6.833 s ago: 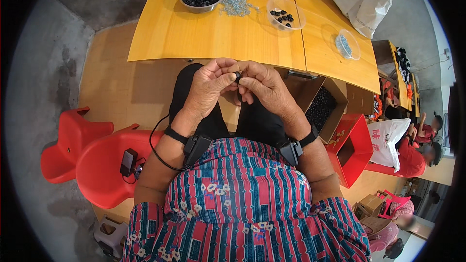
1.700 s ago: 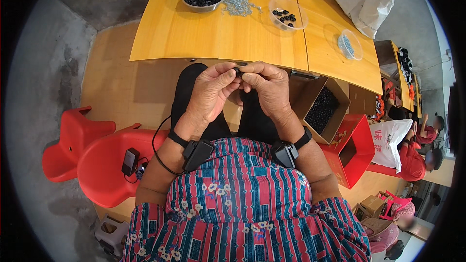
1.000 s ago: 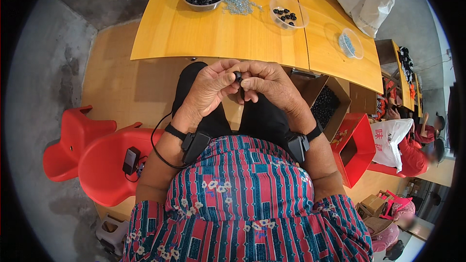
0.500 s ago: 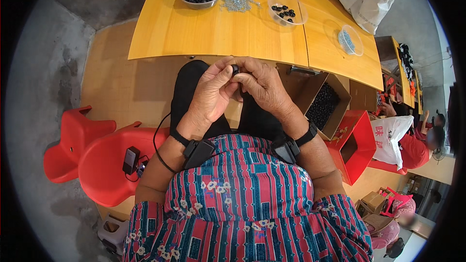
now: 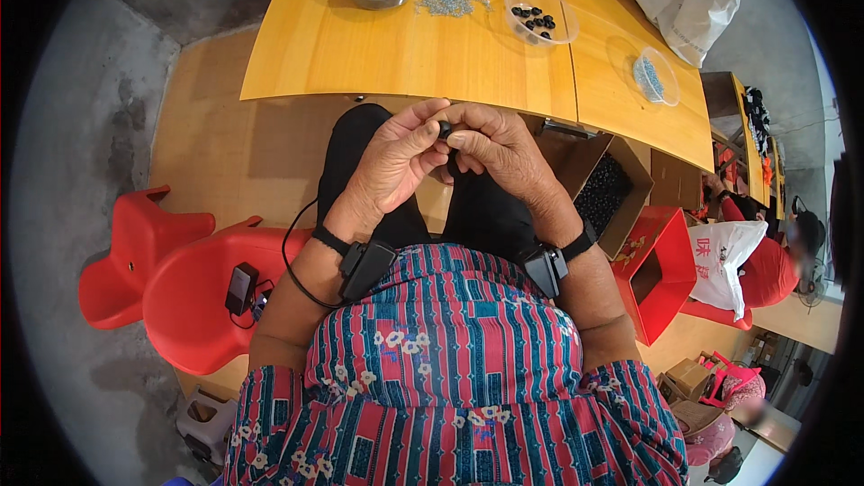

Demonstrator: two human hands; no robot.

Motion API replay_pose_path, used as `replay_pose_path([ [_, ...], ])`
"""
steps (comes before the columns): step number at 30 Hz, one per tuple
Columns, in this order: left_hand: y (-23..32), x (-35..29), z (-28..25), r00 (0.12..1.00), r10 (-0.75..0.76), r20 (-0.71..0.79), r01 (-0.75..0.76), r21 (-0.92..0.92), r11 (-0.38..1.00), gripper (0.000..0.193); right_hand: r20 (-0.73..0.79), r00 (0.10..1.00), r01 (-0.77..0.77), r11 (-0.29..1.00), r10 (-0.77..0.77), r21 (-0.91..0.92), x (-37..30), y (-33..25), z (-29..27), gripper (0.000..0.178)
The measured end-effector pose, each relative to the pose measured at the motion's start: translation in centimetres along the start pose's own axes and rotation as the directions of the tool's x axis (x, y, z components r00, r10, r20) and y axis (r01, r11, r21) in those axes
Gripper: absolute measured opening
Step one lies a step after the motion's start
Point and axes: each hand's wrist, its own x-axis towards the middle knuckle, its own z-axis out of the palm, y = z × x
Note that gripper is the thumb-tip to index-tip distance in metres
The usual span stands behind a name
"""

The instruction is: The person assembles small plastic shells and metal clips by hand at a work surface, picking up components from plastic bins and fitting them together.

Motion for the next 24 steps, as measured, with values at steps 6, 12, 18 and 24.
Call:
replay_pose_path([
  [6, 0.0, -0.1, 1.0, 1.0, 0.021, 0.022, -0.023, 0.061, 0.998, 0.027, -0.034, 0.999, 0.041, 0.998, -0.043, -0.057, -0.3, -0.4, 0.4, 0.022],
  [12, -0.3, 0.0, 2.2, 0.981, 0.137, -0.14, -0.117, 0.141, 0.983, 0.026, -0.259, 0.963, 0.096, 0.993, -0.074, 0.074, -0.4, 0.0, 1.3, 0.023],
  [18, -0.6, -0.2, 2.7, 0.973, 0.161, -0.163, -0.145, 0.106, 0.984, 0.021, -0.339, 0.864, 0.259, 0.906, -0.372, -0.333, -0.3, -0.1, 1.8, 0.014],
  [24, -0.6, -0.2, 3.2, 0.968, 0.177, -0.179, -0.166, 0.075, 0.983, 0.016, -0.277, 0.759, 0.306, 0.699, -0.589, -0.646, -0.3, -0.2, 2.1, 0.018],
])
